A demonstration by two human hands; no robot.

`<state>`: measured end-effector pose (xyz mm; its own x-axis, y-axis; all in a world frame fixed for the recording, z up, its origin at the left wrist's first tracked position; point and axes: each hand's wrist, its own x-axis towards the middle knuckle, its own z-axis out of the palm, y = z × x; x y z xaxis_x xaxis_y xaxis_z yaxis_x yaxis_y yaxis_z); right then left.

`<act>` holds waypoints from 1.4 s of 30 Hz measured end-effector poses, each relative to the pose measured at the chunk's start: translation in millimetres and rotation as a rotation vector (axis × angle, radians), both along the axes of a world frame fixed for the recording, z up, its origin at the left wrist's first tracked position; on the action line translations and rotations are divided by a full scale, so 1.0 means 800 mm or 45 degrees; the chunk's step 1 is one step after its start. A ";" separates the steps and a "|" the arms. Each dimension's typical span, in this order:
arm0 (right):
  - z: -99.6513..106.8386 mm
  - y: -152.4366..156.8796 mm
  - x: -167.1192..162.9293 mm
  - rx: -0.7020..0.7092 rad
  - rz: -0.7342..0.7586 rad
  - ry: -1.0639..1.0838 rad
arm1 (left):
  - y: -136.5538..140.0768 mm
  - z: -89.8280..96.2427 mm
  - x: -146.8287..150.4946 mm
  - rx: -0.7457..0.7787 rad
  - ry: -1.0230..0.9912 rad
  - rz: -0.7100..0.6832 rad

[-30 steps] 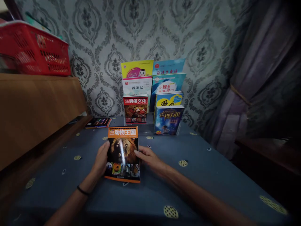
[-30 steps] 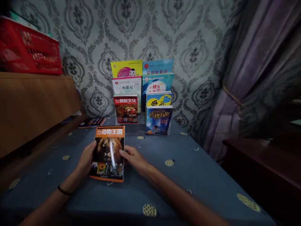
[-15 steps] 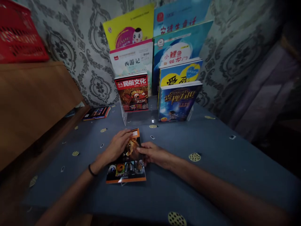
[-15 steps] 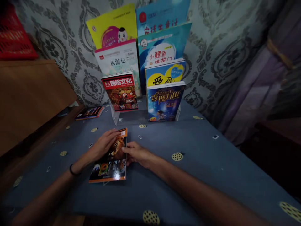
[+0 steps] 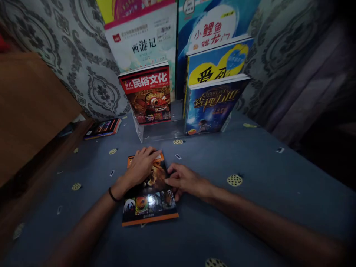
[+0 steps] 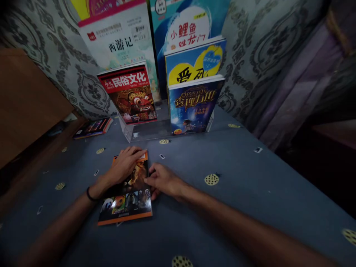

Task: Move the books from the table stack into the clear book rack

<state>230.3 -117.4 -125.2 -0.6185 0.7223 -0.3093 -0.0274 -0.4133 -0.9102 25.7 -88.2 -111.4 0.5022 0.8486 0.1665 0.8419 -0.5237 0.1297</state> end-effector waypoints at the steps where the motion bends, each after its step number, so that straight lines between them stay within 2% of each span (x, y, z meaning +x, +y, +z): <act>1: 0.002 0.000 0.000 -0.003 0.002 -0.030 | 0.001 0.001 0.002 0.012 0.079 0.003; 5: 0.007 -0.002 0.000 -0.013 -0.020 -0.063 | 0.003 0.001 0.001 0.044 0.144 -0.006; 11: 0.009 -0.004 -0.001 -0.029 -0.031 -0.055 | -0.012 -0.008 -0.015 -0.004 -0.034 -0.141; 17: 0.018 -0.004 0.000 -0.037 -0.020 -0.065 | -0.020 -0.006 -0.005 0.072 0.072 -0.143; 21: 0.024 -0.005 -0.001 -0.052 -0.038 -0.074 | -0.027 -0.006 -0.009 0.034 -0.078 -0.265; 26: 0.022 -0.002 0.000 -0.101 -0.079 -0.033 | -0.068 0.002 -0.015 -0.047 -0.239 -0.379; 33: 0.017 0.002 0.003 -0.112 -0.057 -0.019 | -0.135 0.008 -0.008 -0.056 -0.152 -0.459; 38: 0.005 0.001 0.002 -0.029 -0.027 -0.015 | -0.158 0.000 -0.008 -0.087 -0.032 -0.414; 42: -0.006 -0.004 0.001 0.036 -0.067 -0.002 | -0.165 -0.009 -0.011 -0.060 -0.169 -0.424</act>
<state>230.9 -120.3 -130.4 -0.5789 0.7624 -0.2890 -0.0472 -0.3852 -0.9216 17.3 -220.3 -118.5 0.7291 0.6503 0.2135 0.6002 -0.7574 0.2570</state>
